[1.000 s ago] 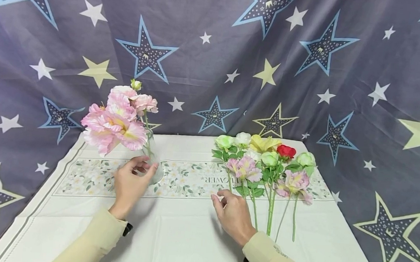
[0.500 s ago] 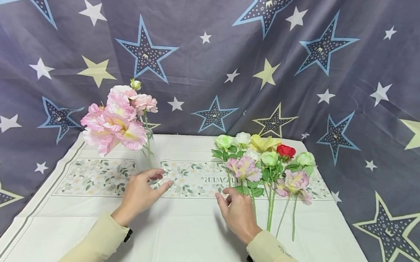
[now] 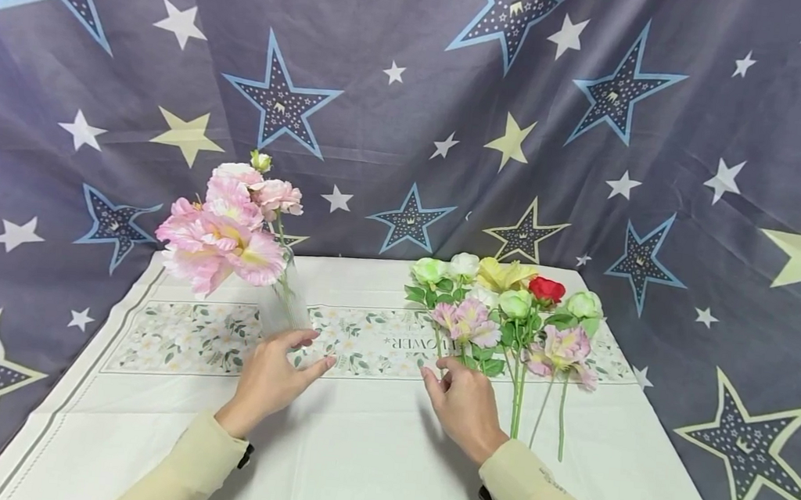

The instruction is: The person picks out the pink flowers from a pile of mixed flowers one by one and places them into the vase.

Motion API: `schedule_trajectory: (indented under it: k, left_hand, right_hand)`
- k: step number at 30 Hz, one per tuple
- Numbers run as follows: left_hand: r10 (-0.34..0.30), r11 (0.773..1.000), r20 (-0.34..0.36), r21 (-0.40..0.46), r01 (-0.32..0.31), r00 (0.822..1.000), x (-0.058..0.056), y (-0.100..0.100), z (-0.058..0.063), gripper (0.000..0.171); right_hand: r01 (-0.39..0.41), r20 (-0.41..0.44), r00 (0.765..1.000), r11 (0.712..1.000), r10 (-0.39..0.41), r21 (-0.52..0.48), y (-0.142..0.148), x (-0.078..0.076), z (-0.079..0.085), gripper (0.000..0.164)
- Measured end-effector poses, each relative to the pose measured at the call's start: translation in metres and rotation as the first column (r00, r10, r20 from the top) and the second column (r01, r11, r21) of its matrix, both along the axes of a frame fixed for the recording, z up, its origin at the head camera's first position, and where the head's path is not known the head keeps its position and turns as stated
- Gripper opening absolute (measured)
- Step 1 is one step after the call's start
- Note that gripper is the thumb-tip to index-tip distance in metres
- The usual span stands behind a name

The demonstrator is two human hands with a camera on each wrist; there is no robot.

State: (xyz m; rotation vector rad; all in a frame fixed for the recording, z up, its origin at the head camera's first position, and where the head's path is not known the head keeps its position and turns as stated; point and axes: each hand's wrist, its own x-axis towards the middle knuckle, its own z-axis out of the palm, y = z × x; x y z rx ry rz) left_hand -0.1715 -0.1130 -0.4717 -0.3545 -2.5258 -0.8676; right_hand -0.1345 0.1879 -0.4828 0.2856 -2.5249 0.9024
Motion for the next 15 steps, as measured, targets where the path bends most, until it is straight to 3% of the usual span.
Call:
schedule_trajectory:
  k: [15]
  left_hand:
    - [-0.020, 1.000, -0.023, -0.016, 0.020, 1.000, 0.003, -0.002, -0.008, 0.052]
  right_hand:
    - [0.086, 0.015, 0.996, 0.987, -0.088, 0.138, 0.017, -0.004, 0.000, 0.027]
